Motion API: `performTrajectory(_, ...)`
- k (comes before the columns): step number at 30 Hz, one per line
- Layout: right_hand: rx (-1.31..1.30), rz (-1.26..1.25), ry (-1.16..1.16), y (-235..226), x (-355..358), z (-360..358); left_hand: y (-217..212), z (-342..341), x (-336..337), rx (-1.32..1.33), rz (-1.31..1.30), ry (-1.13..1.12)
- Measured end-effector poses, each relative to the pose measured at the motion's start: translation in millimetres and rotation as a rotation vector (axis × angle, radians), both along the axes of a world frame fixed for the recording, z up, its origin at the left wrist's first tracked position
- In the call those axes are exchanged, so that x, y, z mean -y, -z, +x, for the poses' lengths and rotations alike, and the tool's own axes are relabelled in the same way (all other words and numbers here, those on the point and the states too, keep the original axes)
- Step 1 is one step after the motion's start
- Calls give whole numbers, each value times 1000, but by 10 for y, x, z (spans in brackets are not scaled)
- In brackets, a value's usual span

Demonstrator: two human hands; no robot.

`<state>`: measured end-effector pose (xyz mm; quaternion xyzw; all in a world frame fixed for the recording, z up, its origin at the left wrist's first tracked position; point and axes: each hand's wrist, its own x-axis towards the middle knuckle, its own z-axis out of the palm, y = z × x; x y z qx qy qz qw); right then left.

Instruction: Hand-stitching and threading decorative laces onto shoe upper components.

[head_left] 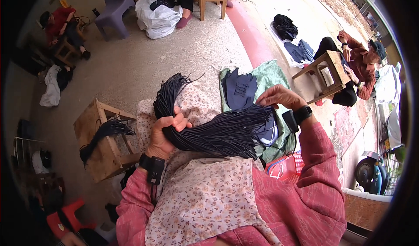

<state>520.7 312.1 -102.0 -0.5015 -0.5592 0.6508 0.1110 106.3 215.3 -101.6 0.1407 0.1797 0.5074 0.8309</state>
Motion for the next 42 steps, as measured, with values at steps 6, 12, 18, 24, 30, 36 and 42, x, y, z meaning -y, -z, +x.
performTrajectory(6,-11,167,425,-32,-94,457,8,-99,-140,-15,-81,-75)
performTrajectory(12,71,221,496,37,122,657,88,-153,-91,-32,-150,-57)
performTrajectory(18,-4,230,274,-138,224,-140,53,-12,-206,-99,-151,-8)
performTrajectory(24,-286,227,-56,-493,247,-1159,22,21,-186,-130,-178,-34)
performTrajectory(30,-162,314,-183,-205,26,-1042,46,-14,-64,-84,-174,-43)
performTrajectory(36,116,89,-388,659,161,-654,84,39,0,-185,-116,-44)
performTrajectory(42,181,212,11,637,-126,-509,71,80,-45,-205,-114,-38)
